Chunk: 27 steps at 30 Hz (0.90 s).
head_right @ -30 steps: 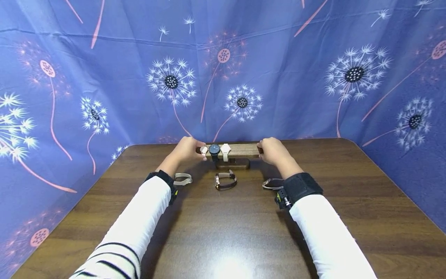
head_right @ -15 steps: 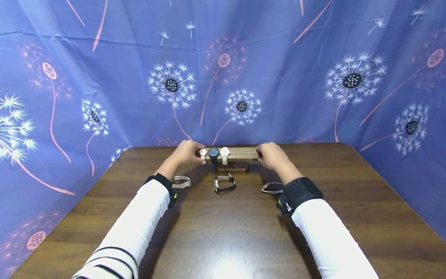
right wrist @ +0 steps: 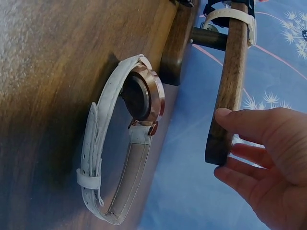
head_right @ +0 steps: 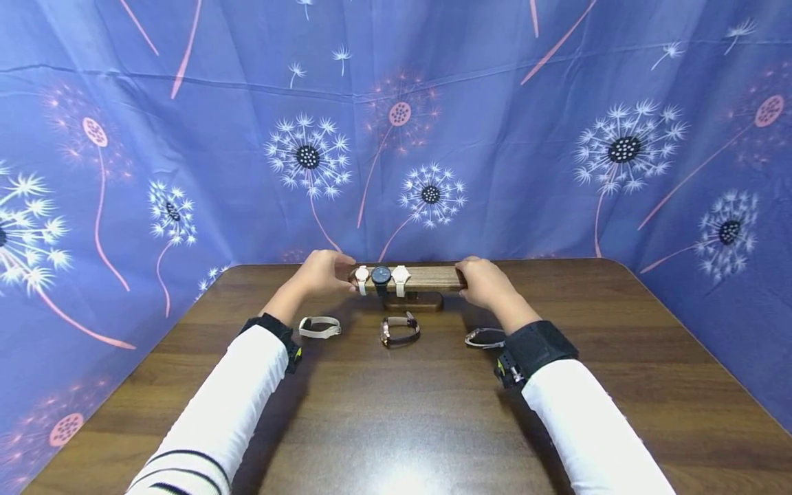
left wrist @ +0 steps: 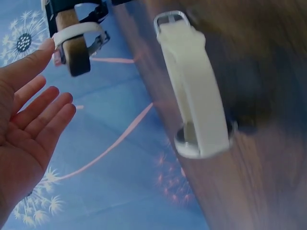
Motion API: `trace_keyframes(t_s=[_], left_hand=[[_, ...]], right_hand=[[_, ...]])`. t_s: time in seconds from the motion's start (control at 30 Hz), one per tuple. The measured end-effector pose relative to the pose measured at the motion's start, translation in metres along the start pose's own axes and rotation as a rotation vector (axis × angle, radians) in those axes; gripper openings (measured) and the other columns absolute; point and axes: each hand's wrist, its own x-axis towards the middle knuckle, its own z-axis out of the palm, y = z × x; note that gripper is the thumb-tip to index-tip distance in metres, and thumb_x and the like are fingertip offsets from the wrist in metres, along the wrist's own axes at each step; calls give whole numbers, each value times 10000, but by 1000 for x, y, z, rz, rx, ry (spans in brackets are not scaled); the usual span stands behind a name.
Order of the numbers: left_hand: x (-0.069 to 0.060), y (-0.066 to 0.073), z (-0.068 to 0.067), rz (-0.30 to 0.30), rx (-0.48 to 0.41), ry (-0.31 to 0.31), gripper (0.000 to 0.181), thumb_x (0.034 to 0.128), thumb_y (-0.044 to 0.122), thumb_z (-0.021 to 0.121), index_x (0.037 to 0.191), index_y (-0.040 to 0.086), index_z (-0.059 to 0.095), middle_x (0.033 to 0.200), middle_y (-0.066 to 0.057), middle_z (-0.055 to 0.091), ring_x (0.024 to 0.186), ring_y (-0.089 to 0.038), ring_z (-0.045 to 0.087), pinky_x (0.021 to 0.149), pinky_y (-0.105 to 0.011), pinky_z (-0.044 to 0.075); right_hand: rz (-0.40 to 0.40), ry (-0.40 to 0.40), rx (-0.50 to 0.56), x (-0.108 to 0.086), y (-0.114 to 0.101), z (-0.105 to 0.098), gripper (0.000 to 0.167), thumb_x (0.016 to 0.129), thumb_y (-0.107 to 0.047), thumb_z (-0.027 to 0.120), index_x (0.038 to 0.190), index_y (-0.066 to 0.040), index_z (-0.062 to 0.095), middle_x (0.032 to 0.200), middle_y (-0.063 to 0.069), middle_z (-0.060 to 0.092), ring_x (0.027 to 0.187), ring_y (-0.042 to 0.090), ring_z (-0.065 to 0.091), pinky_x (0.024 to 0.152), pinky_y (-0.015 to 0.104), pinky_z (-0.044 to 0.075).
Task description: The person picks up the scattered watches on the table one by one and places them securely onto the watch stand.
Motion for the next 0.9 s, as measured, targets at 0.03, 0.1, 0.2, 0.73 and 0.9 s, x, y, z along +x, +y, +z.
trace_keyframes(t_s=[0.03, 0.1, 0.2, 0.73, 0.9], left_hand=[[-1, -1, -2, 5, 20, 2, 517, 756, 200, 840, 1216, 33, 673, 1087, -118, 704, 1028, -254, 637, 922, -381, 505], [-3, -4, -6, 5, 39, 1, 502, 763, 201, 842, 1205, 27, 678, 1146, -143, 686, 1088, -284, 625, 948, -397, 495], [-10, -8, -11, 3, 33, -3, 467, 780, 191, 833, 1186, 18, 683, 1163, -153, 680, 1100, -297, 627, 951, -409, 498], [-59, -11, -24, -2, -129, 44, 300, 872, 175, 745, 1108, -5, 701, 953, -96, 724, 877, -229, 692, 797, -374, 559], [-67, -5, -17, 19, -163, 46, 273, 867, 174, 750, 1075, 0, 713, 947, -92, 730, 869, -220, 699, 780, -352, 566]], right_hand=[[-5, 8, -2, -1, 0, 0, 563, 794, -55, 785, 1258, 148, 542, 1249, 322, 558, 1156, 457, 534, 966, 530, 455], [-11, 22, -1, -2, 1, 0, 562, 788, -56, 789, 1250, 152, 545, 1257, 325, 552, 1166, 459, 528, 979, 529, 446], [-14, 40, 18, -5, 0, -2, 551, 785, -54, 790, 1240, 148, 553, 1266, 325, 543, 1169, 463, 522, 980, 533, 443], [8, 202, 232, -44, -8, -5, 454, 796, -55, 765, 1182, 120, 603, 1185, 287, 602, 1127, 456, 545, 974, 565, 420], [0, 204, 231, -52, -15, -6, 424, 794, -61, 770, 1149, 113, 616, 1153, 288, 616, 1088, 457, 566, 924, 565, 450]])
